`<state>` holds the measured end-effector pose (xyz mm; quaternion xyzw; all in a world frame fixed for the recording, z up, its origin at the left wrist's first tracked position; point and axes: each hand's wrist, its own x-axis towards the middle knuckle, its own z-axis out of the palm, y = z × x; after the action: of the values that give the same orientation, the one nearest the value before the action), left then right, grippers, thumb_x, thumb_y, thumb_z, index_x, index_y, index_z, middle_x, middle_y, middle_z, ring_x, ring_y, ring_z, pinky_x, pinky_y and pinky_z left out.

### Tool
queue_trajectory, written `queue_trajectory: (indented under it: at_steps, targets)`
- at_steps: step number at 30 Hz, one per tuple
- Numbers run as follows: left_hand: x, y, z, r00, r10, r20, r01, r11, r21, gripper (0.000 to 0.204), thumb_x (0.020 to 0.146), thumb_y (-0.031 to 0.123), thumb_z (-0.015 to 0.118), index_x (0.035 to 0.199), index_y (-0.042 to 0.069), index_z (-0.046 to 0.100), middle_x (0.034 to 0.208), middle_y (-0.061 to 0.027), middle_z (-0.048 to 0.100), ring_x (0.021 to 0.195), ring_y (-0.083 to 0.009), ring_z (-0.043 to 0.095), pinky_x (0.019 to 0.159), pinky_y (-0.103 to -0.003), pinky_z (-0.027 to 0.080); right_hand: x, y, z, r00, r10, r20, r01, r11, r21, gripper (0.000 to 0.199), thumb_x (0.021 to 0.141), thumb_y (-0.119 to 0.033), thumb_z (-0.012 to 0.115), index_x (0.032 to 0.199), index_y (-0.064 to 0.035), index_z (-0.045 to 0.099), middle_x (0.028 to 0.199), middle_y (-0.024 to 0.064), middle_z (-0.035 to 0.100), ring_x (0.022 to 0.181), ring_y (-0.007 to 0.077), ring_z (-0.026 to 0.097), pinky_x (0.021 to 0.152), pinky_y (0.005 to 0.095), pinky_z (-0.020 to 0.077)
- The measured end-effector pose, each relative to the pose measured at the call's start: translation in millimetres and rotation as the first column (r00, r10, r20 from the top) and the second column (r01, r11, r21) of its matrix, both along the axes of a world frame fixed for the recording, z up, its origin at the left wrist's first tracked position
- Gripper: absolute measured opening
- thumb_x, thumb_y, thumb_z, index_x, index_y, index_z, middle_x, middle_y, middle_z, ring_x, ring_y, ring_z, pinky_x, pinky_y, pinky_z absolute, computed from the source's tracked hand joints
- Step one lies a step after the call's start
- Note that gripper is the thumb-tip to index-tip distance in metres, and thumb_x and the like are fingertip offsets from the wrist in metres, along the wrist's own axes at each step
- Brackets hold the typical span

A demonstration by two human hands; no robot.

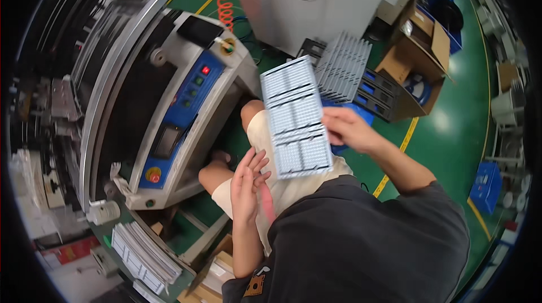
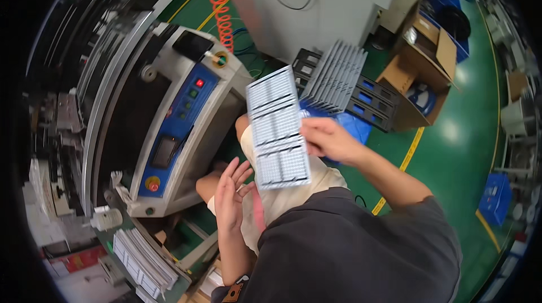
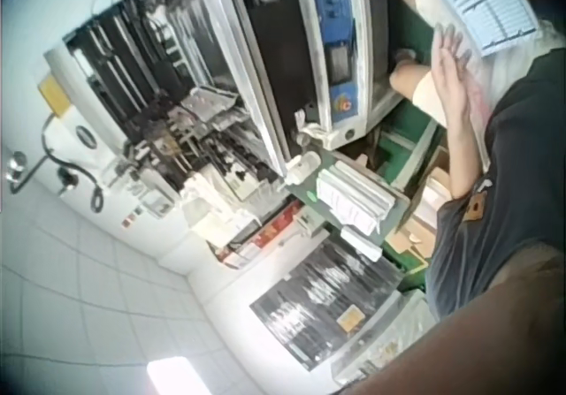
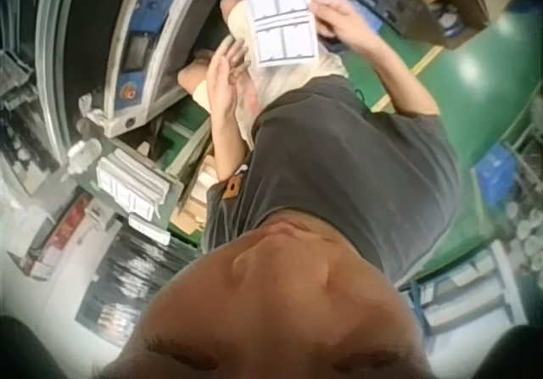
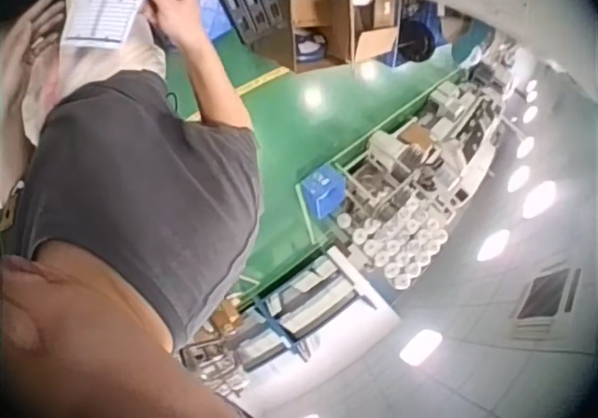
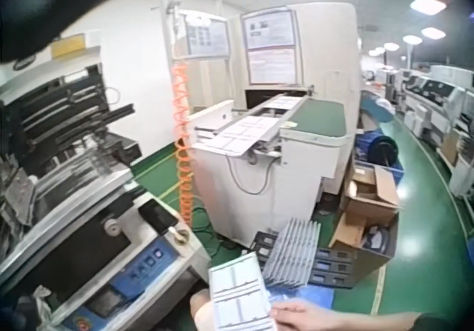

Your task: Operating a machine to process PCB sheets, including loading the sheets from a box, starting the machine, and stacking the processed items.

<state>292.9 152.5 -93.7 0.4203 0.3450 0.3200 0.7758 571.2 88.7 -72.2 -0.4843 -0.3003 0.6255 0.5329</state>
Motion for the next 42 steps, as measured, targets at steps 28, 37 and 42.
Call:
queue_trajectory:
  at_steps: [28,37,42]
  targets:
    - [35,-31,-12,0.894,-0.327,-0.306,0.361,0.930,0.062,0.040,0.099,0.024,0.047,0.132,0.001,0.045,0.128,-0.0139,0.054,0.116,-0.0212,0.053,0.096,-0.036,0.043,192,-19,-135,0.523,-0.249,0.815,0.522,0.849,-0.076,0.028,0.083,-0.017,0.047,0.072,0.0011,0.065,0.068,0.0145,0.067,0.070,0.0322,0.066,0.071,0.0407,0.0510]
    - [49,-33,-17,0.881,-0.359,-0.309,0.397,0.915,0.069,0.038,0.099,0.022,0.048,0.131,0.002,0.047,0.127,-0.0124,0.055,0.115,-0.0199,0.053,0.097,-0.035,0.042,188,0,-141,0.507,-0.238,0.828,0.535,0.841,-0.086,0.033,0.086,-0.021,0.047,0.070,0.0004,0.066,0.070,0.0162,0.067,0.077,0.0325,0.067,0.074,0.0402,0.0514]
    - [41,-31,-27,0.890,-0.345,-0.299,0.377,0.925,0.056,0.037,0.099,0.020,0.047,0.131,0.001,0.047,0.126,-0.0123,0.056,0.115,-0.0192,0.054,0.097,-0.034,0.042,185,0,-137,0.515,-0.209,0.831,0.521,0.847,-0.110,0.034,0.091,-0.027,0.049,0.078,0.0004,0.064,0.068,0.0118,0.067,0.069,0.0251,0.066,0.069,0.0363,0.0510]
